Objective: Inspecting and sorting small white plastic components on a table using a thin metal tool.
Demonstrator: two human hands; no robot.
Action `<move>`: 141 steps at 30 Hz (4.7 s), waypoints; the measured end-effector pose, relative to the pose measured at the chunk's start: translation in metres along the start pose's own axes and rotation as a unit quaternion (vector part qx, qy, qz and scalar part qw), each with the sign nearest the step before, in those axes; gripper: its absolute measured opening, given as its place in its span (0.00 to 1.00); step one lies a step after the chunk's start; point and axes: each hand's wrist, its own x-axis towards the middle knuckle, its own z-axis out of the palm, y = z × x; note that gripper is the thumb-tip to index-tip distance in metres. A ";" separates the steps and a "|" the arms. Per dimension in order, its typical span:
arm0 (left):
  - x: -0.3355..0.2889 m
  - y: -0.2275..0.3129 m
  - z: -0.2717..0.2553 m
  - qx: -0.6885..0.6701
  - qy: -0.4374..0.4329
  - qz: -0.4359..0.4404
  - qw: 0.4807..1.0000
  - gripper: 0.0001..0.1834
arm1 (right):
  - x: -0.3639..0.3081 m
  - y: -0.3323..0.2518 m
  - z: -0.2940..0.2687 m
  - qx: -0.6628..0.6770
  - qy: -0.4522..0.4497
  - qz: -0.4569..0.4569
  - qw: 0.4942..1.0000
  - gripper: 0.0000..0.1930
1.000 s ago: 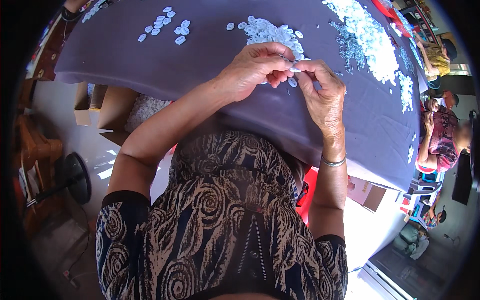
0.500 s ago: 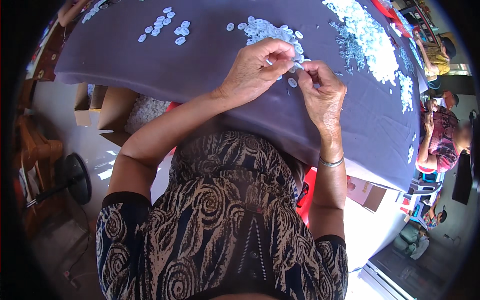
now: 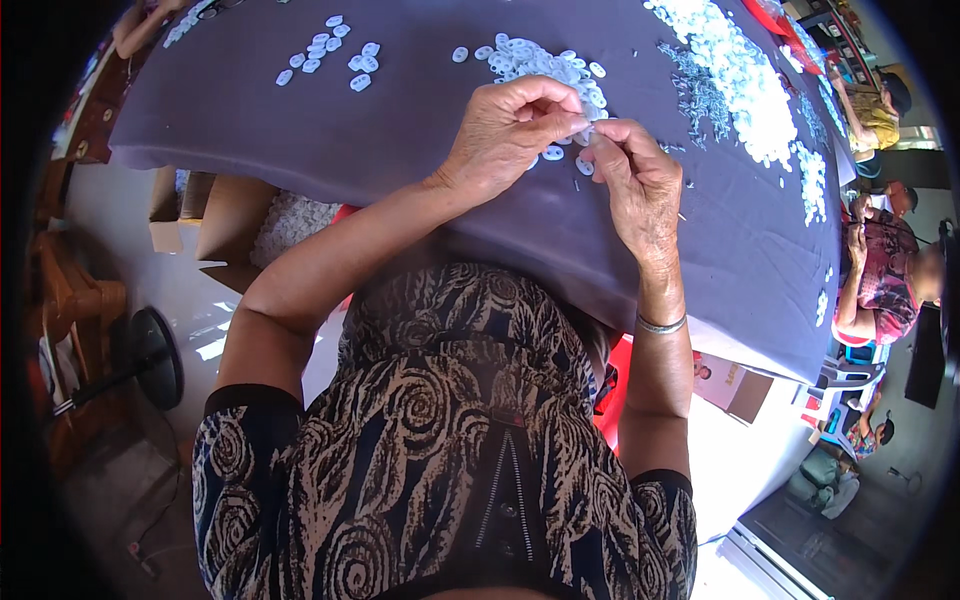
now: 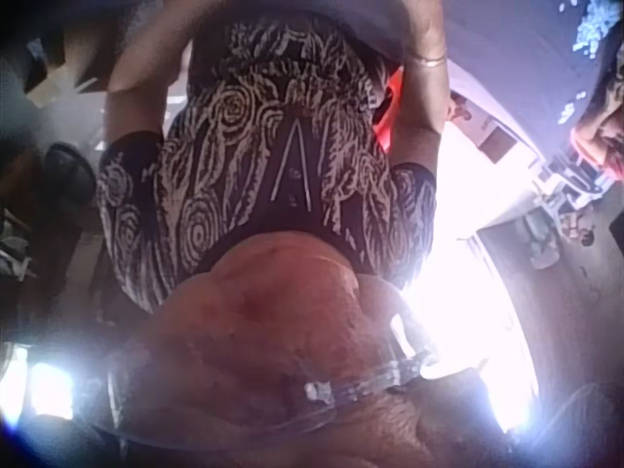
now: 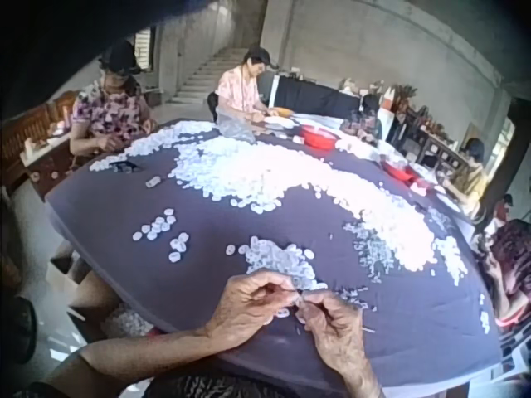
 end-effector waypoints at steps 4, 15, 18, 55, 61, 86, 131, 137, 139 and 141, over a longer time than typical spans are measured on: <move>-0.001 -0.002 0.005 -0.021 0.009 0.024 0.999 0.05 | 0.000 0.002 0.001 0.003 -0.014 0.008 1.000 0.05; -0.003 0.005 0.003 0.007 -0.072 -0.063 0.995 0.10 | 0.002 0.009 -0.001 0.006 0.012 0.006 1.000 0.04; -0.003 0.001 0.003 -0.028 -0.087 -0.054 0.994 0.10 | 0.002 0.006 -0.002 0.011 0.011 0.015 1.000 0.04; -0.002 0.002 0.003 -0.028 -0.037 -0.015 0.999 0.10 | 0.003 0.003 -0.011 0.065 -0.036 0.058 0.996 0.03; 0.002 0.001 -0.001 -0.003 -0.037 -0.014 0.999 0.10 | 0.003 0.015 -0.028 -0.188 -0.131 0.071 0.971 0.06; 0.001 0.001 0.001 0.066 -0.030 -0.015 0.997 0.12 | 0.006 0.027 -0.020 -0.098 -0.090 0.075 0.988 0.02; -0.013 -0.013 0.014 0.033 -0.024 -0.024 0.999 0.16 | 0.001 0.018 0.005 0.042 0.025 -0.004 0.999 0.05; -0.010 -0.012 0.010 0.021 -0.036 -0.028 0.999 0.16 | 0.001 0.015 0.007 0.054 0.040 -0.003 0.998 0.04; -0.009 -0.005 0.010 0.029 -0.059 -0.030 0.997 0.16 | 0.000 0.015 0.006 0.059 0.042 -0.004 0.997 0.05; -0.009 -0.007 0.009 0.035 -0.060 -0.025 0.997 0.16 | 0.000 0.015 0.007 0.065 0.042 -0.006 0.997 0.05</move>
